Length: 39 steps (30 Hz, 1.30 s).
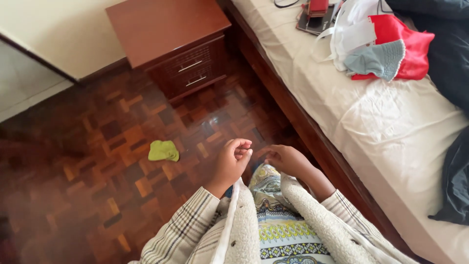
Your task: Emptying a nightstand drawer, disposing of trash in bins, and organizing remaining items on the tabletop.
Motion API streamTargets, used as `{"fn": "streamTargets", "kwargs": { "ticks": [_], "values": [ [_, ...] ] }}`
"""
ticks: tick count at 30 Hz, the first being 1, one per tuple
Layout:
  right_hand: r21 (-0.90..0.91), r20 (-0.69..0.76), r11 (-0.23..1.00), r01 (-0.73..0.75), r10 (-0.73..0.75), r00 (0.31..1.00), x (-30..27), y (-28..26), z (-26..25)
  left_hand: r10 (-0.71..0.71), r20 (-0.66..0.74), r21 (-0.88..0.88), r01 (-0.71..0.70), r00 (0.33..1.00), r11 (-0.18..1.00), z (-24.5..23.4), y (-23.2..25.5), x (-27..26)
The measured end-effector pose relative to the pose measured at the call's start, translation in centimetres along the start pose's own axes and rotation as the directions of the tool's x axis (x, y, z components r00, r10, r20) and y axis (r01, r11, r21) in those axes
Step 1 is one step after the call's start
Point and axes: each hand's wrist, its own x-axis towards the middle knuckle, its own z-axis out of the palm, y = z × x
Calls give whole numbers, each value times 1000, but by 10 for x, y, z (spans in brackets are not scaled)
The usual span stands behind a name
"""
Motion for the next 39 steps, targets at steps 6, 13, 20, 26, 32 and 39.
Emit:
{"fn": "streamTargets", "kwargs": {
  "ticks": [6, 13, 20, 26, 32, 39],
  "values": [
    [42, 6, 994, -99, 98, 995, 115, 131, -12, 22, 20, -11, -22, 1000, 1000, 13, -10, 124],
    [-279, 337, 940, -198, 289, 896, 249, 215, -61, 35, 32, -6, -35, 999, 999, 42, -3, 279],
    [164, 83, 981, -103, 90, 992, 333, 247, -128, 25, 61, -27, -23, 998, 999, 84, 2, 405],
    [62, 27, 962, -265, 264, 964, 399, 253, -190, -10, 144, -57, 18, 989, 998, 104, -18, 479],
    [-157, -165, 934, -321, 295, 941, 434, 243, -266, -21, 253, -75, 41, 967, 996, 128, -43, 574],
    [-93, -478, 863, -496, 399, 783, 504, 263, -324, -21, 482, 70, -15, 876, 997, 146, -39, 702]
  ]
}}
